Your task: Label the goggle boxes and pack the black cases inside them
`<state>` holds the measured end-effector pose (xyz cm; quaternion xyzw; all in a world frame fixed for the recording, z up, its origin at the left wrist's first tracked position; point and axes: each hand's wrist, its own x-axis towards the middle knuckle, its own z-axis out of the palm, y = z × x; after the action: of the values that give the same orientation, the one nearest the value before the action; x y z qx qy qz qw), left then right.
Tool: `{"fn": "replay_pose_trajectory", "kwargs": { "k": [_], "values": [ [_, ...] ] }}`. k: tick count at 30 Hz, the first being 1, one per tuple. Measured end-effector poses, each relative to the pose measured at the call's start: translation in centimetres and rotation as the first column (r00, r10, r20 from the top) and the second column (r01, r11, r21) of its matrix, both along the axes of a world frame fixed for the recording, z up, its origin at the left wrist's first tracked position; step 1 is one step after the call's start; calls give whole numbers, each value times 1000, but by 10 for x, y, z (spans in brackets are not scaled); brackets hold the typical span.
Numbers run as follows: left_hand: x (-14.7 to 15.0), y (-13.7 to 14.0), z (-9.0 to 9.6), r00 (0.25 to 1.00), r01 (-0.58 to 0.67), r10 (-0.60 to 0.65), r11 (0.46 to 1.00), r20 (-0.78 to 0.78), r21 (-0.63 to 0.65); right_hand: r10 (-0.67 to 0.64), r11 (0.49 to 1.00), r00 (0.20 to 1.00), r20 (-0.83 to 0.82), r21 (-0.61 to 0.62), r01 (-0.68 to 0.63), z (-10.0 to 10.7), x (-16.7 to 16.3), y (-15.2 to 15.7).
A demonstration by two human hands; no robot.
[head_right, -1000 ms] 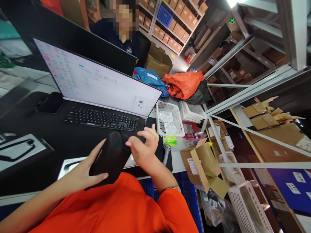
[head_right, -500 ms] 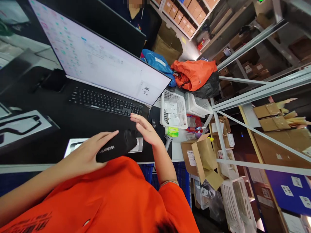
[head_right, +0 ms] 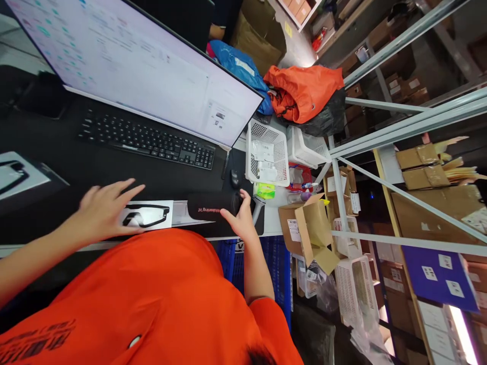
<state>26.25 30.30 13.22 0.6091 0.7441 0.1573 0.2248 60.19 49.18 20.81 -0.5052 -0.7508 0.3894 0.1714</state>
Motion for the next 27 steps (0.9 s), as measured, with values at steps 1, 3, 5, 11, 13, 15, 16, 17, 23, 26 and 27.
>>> {"fn": "replay_pose_trajectory", "kwargs": {
  "k": [1, 3, 5, 11, 13, 15, 16, 17, 23, 26, 27],
  "values": [
    [-5, -13, -12, 998, -45, 42, 995, -37, -84, -22, 999, 999, 29, -35, 23, -10, 3, -5],
    [-10, -33, -32, 992, -119, 109, 979, -66, -166, -64, 993, 996, 56, -98, 69, -30, 1, -16],
    [-11, -43, -45, 987, -160, 156, 968, -34, -193, -90, 983, 995, 45, -153, 96, -45, -8, -23],
    [-8, -40, -71, 969, -194, 218, 963, 115, -189, -1, 981, 1000, 19, -192, 4, -30, -18, -18],
    [-9, -39, -79, 978, -172, 187, 973, 88, -153, 13, 985, 999, 43, -173, -5, -16, -13, -7],
    [-11, -40, -83, 982, -160, 172, 977, 82, -141, 26, 984, 995, 91, -179, -9, -9, -12, 3],
    [-11, -41, -83, 981, -161, 175, 976, 85, -148, 26, 983, 993, 113, -184, -5, -10, -15, 7],
    [-11, -41, -83, 980, -164, 180, 973, 90, -161, 18, 983, 992, 126, -181, 5, -13, -18, 9],
    [-6, -39, -71, 966, -195, 218, 967, 137, -164, -79, 992, 989, 124, -92, 91, -66, -48, -20],
    [-4, -38, -65, 968, -192, 211, 971, 136, -143, -89, 990, 977, 193, -88, 107, -90, -50, -49],
    [-3, -38, -64, 971, -182, 200, 973, 130, -142, -77, 993, 971, 227, -70, 95, -94, -48, -56]
  ]
}}
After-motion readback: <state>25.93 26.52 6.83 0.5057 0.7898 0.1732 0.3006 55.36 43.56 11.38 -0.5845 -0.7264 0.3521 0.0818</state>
